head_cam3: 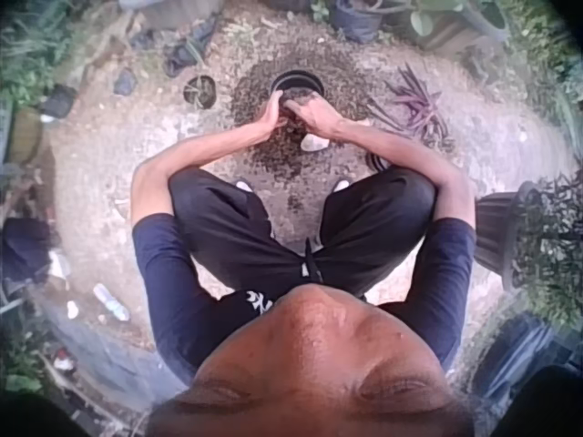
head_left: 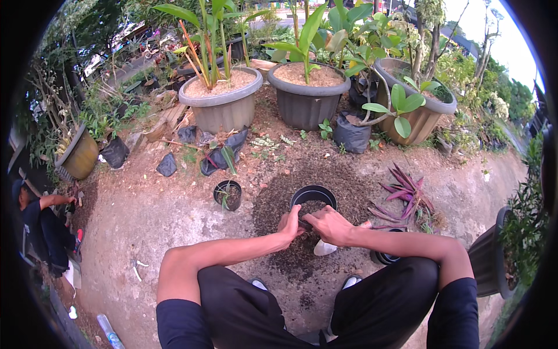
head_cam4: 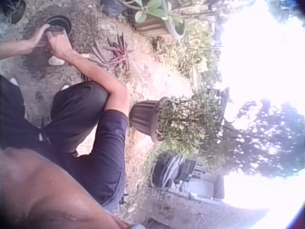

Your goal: The person fills a black plastic pot with soil using a hand trowel and then presses the soil down by hand.

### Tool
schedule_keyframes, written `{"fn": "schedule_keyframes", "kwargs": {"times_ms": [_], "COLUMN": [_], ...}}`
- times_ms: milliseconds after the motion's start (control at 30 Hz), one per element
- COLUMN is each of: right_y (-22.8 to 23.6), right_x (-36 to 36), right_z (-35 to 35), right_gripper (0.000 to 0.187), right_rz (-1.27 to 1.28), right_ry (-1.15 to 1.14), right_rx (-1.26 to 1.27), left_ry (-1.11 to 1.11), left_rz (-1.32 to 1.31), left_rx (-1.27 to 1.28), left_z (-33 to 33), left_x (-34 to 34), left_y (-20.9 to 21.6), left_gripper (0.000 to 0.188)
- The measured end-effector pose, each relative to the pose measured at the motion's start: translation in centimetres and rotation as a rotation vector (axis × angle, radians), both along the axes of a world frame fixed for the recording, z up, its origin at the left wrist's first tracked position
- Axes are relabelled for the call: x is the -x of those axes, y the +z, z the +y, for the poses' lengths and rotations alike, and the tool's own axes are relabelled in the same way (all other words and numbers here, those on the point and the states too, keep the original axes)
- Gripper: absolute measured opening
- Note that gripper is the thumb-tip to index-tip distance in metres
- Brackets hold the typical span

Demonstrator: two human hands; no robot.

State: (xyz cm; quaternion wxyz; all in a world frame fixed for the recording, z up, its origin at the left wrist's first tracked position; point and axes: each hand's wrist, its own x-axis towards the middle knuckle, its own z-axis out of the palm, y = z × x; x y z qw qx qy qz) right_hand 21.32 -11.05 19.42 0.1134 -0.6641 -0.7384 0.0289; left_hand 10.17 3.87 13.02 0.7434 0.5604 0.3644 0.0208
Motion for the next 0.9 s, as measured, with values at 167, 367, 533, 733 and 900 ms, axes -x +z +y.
{"fn": "schedule_keyframes", "kwargs": {"times_ms": [167,367,533,733,900], "right_y": [0.6,-0.6,-1.4,-0.6,0.1], "right_x": [0.2,0.3,0.0,0.1,0.2], "right_z": [0.3,0.2,0.0,0.0,0.2], "right_gripper": [0.055,0.054,0.053,0.044,0.044], "right_rz": [-0.017,-0.025,0.052,0.051,-0.023], "right_ry": [-0.036,0.019,-0.019,0.023,-0.041], "right_rx": [0.186,0.182,0.182,-0.161,0.02], "left_ry": [0.003,-0.014,-0.002,0.135,-0.027], "left_rz": [0.01,0.02,0.037,-0.016,-0.056], "left_rx": [-0.032,-0.013,-0.018,-0.08,-0.013], "left_z": [0.2,0.3,-0.1,0.0,1.1], "left_x": [0.0,0.5,0.7,-0.2,-0.3], "left_y": [0.1,-0.8,-0.7,-0.4,-1.0], "left_gripper": [0.085,0.085,0.084,0.067,0.082]}}
